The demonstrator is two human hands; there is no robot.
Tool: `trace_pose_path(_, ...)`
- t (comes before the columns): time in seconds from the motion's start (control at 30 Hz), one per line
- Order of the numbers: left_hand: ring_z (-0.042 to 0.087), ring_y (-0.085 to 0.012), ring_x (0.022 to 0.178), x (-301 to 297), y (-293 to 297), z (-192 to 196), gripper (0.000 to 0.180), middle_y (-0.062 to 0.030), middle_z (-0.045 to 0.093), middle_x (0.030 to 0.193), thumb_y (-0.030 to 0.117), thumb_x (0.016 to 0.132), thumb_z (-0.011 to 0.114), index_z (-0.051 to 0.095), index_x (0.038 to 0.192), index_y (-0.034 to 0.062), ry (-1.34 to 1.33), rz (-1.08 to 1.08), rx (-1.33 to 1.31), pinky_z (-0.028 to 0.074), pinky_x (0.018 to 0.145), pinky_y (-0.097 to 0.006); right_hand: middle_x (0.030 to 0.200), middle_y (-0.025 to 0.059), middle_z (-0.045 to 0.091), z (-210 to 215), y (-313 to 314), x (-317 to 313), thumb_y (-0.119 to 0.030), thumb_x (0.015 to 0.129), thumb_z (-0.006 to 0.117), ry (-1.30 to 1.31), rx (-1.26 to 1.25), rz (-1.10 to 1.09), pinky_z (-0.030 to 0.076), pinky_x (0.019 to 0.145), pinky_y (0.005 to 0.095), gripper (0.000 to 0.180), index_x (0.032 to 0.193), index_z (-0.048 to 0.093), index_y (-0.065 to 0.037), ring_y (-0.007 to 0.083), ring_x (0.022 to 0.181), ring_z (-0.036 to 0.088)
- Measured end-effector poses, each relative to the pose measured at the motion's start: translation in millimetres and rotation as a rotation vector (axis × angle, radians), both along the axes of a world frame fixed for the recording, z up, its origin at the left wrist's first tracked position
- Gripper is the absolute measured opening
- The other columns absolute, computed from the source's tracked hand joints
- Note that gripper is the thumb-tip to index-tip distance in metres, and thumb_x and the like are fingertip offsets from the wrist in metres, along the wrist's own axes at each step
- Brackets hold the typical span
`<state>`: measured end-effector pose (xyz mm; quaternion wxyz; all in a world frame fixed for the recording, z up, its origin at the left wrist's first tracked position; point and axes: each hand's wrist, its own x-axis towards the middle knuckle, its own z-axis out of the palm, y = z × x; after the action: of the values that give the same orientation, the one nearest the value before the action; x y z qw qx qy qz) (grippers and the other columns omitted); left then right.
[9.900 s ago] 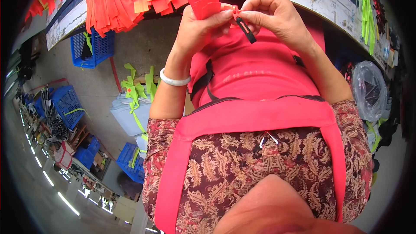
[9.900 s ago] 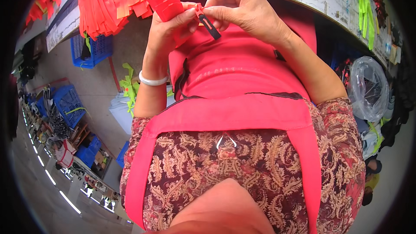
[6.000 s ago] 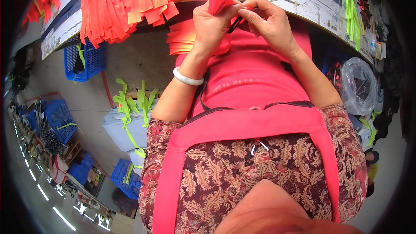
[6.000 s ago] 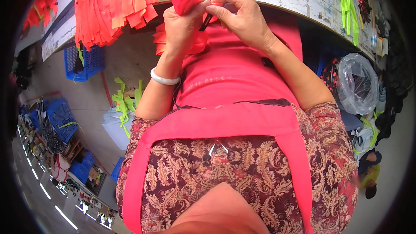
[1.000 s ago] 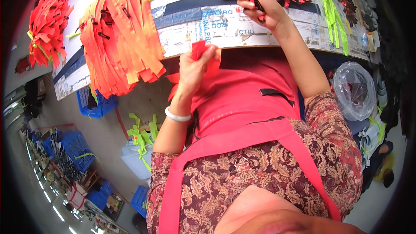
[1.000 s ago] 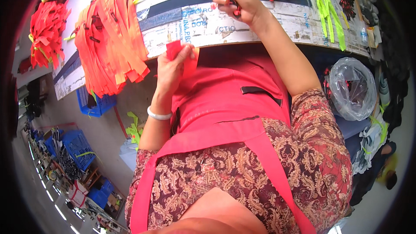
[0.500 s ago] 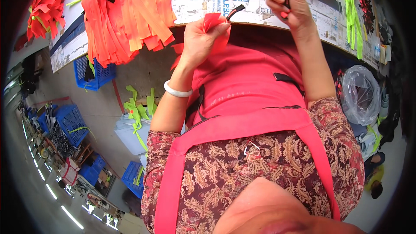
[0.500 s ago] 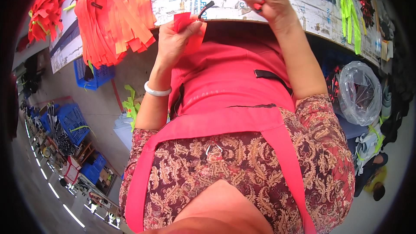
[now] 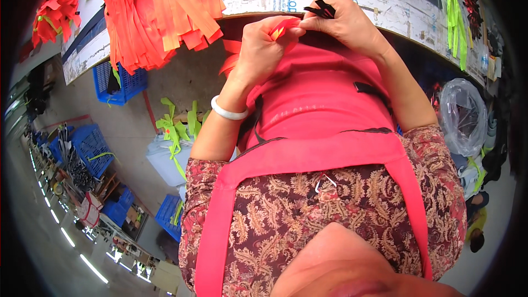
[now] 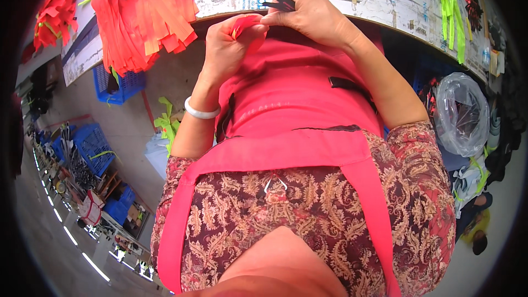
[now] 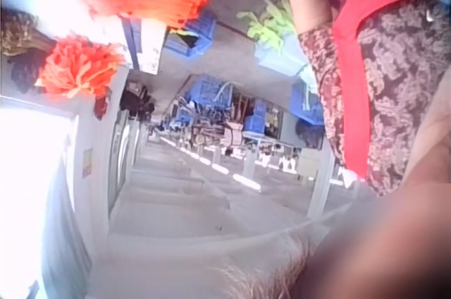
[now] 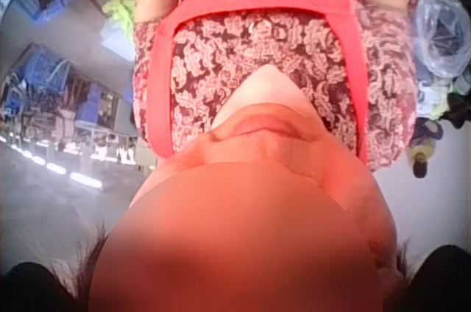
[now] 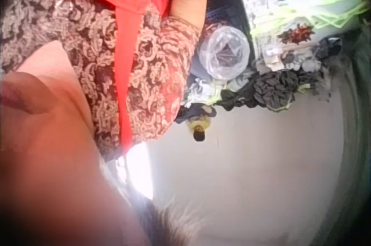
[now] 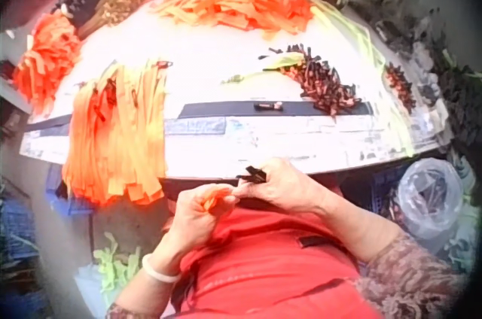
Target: Attaching black plastic clips to red fabric strips at a workbench in a factory.
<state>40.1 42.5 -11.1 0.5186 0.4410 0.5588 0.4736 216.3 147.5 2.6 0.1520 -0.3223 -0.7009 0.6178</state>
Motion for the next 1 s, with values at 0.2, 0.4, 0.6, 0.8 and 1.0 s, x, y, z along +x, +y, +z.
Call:
trace_pose_path(0.2, 0.062, -0.0067, 0.075, 5.8, -0.9, 6.0, 0.023, -0.0034, 0.069, 0.083, 0.005, 0.085, 0.070, 0.065, 0.106, -0.0015, -0.131, 0.139, -0.030, 0.052, 0.066, -0.021, 0.065, -0.0022, 0.057, -2.7, 0.4, 6.5, -0.028, 0.086, 0.071, -0.157, -0.339, -0.042, 0.035, 0.045, 0.0194, 0.023, 0.084, 0.066, -0.006, 0.0025, 0.051, 0.046)
trace_pose_path(0.4, 0.061, -0.0072, 0.072, -5.4, -4.9, 1.0, 0.013, -0.0042, 0.069, 0.082, 0.006, 0.087, 0.067, 0.068, 0.098, -0.0023, -0.212, 0.135, -0.078, 0.050, 0.064, -0.020, 0.082, 0.0006, 0.065, -3.7, -10.9, 0.8, -0.020, 0.092, 0.063, 0.133, -0.575, -0.113, 0.027, 0.038, 0.0143, 0.025, 0.111, 0.059, -0.004, -0.0011, 0.049, 0.041)
trace_pose_path(0.6, 0.061, -0.0074, 0.072, -8.4, -7.7, -2.5, 0.014, -0.0046, 0.070, 0.084, 0.007, 0.091, 0.063, 0.069, 0.099, -0.0023, -0.261, 0.126, -0.059, 0.048, 0.063, -0.020, 0.080, 0.0016, 0.066, 8.9, -23.6, -10.4, -0.019, 0.090, 0.066, 0.097, -0.369, -0.219, 0.038, 0.048, 0.0141, 0.026, 0.109, 0.065, -0.001, 0.0014, 0.056, 0.051)
trace_pose_path(0.8, 0.062, -0.0089, 0.075, -11.3, -8.6, -3.0, 0.017, -0.0051, 0.070, 0.086, 0.008, 0.091, 0.062, 0.068, 0.104, -0.0019, -0.156, 0.082, -0.030, 0.051, 0.068, -0.022, 0.077, 0.0023, 0.067, 3.0, -25.7, -12.4, -0.017, 0.090, 0.065, 0.077, -0.301, -0.209, 0.038, 0.047, 0.0147, 0.020, 0.102, 0.068, -0.001, 0.0019, 0.054, 0.051)
trace_pose_path(1.0, 0.062, -0.0079, 0.078, -8.6, -10.1, -6.2, 0.016, -0.0045, 0.070, 0.087, 0.008, 0.092, 0.061, 0.068, 0.102, -0.0020, -0.244, 0.078, -0.046, 0.051, 0.071, -0.022, 0.079, 0.0039, 0.068, 12.2, -24.2, -12.9, -0.019, 0.090, 0.066, 0.079, -0.389, -0.171, 0.036, 0.045, 0.0149, 0.022, 0.100, 0.068, -0.001, 0.0018, 0.053, 0.049)
